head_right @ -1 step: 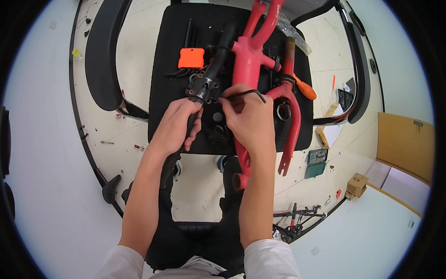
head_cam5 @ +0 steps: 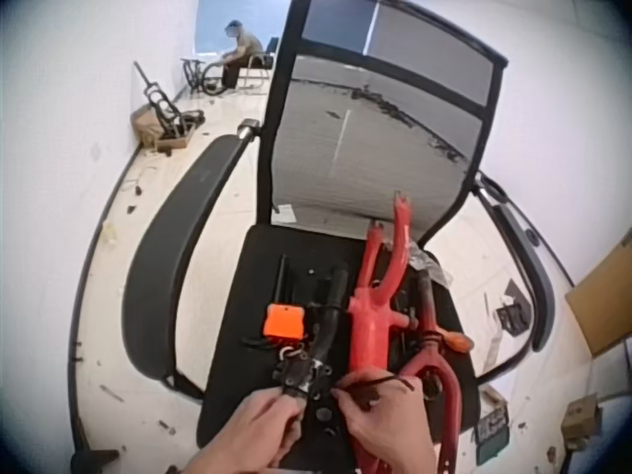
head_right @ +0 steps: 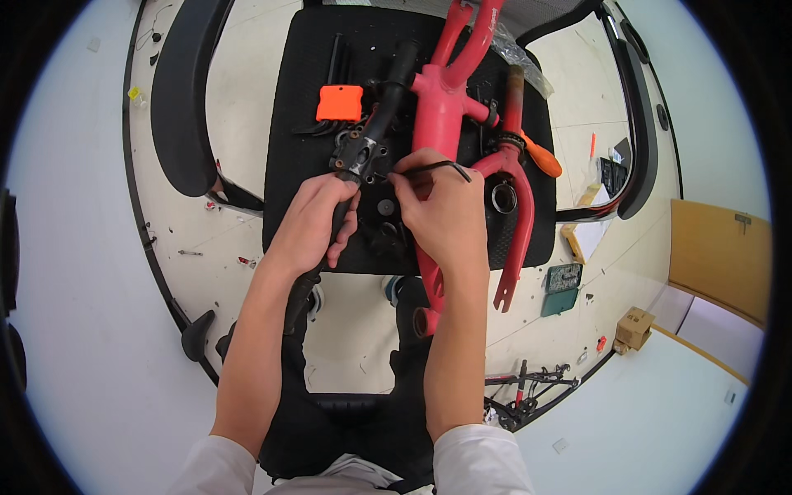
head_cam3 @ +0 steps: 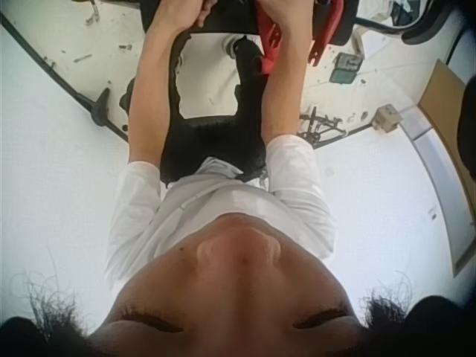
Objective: The person assembles a red bicycle fork by inserting a headset bearing into the steerer tube and attaching a black stem. They use an Allen key to tighten the stem bolts and adjust the headset components.
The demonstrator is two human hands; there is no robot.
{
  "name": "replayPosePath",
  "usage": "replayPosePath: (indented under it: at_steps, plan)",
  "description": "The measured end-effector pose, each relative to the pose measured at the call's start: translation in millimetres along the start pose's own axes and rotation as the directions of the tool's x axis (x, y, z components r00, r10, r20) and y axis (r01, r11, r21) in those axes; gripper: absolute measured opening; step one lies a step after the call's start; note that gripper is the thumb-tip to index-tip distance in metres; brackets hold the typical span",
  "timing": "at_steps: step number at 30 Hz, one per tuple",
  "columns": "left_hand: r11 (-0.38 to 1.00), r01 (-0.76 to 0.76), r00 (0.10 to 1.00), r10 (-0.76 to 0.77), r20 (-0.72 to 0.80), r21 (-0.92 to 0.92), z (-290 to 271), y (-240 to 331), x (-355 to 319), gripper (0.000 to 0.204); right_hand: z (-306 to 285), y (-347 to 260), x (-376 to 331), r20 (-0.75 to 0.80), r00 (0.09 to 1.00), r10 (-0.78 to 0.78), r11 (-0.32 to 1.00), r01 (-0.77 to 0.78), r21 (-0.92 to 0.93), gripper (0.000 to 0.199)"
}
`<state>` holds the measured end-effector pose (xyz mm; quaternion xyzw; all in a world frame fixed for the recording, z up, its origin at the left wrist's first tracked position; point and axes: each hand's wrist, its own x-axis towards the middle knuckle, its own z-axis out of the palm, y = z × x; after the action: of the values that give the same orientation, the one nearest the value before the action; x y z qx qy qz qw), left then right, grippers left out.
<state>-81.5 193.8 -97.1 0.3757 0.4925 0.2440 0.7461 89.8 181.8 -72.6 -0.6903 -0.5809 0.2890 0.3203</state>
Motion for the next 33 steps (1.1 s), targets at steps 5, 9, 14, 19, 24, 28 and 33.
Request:
replayPosePath:
  at_steps: [5,9,14,19,24,28,33]
  plan:
    - [1.000,-0.010,1.000,0.010,0.006,-0.012,-0.8,-1.5,0.5,0.032,2.8,3.9,0.6,-0.002,1.000,0.011,1.000,-0.011,-0.008,0.011]
    - [1.000,-0.014,1.000,0.014,0.010,-0.005,-0.7,-1.3,0.7,0.032,-2.8,-2.6,1.9,-0.068,0.998,-0.003,1.000,0.003,0.007,0.012]
    - [1.000,-0.023,1.000,0.023,0.006,0.001,0.7,0.5,-0.3,0.033,-8.8,-30.0,-0.9,-0.093,0.995,0.040,0.955,-0.011,0.296,0.015]
    - [0.996,-0.085,0.996,0.084,0.020,0.036,1.6,-0.3,-0.4,0.034,9.6,-41.9,-4.9,-0.041,0.995,-0.089,0.952,0.097,0.290,0.010]
    - [0.993,-0.113,0.993,0.113,0.017,0.034,2.1,-0.7,-0.2,0.033,13.1,-41.0,-2.6,-0.016,0.995,-0.103,0.977,0.104,0.186,0.008]
    - [0.993,-0.108,0.994,0.107,0.019,0.042,1.7,0.1,-0.4,0.032,12.0,-42.9,-3.4,-0.008,0.995,-0.098,0.979,0.098,0.178,0.008]
    - [0.992,-0.118,0.993,0.117,0.023,0.038,0.7,-1.2,-0.3,0.032,17.5,-38.6,-3.2,-0.070,0.972,-0.226,0.968,0.232,0.098,0.008]
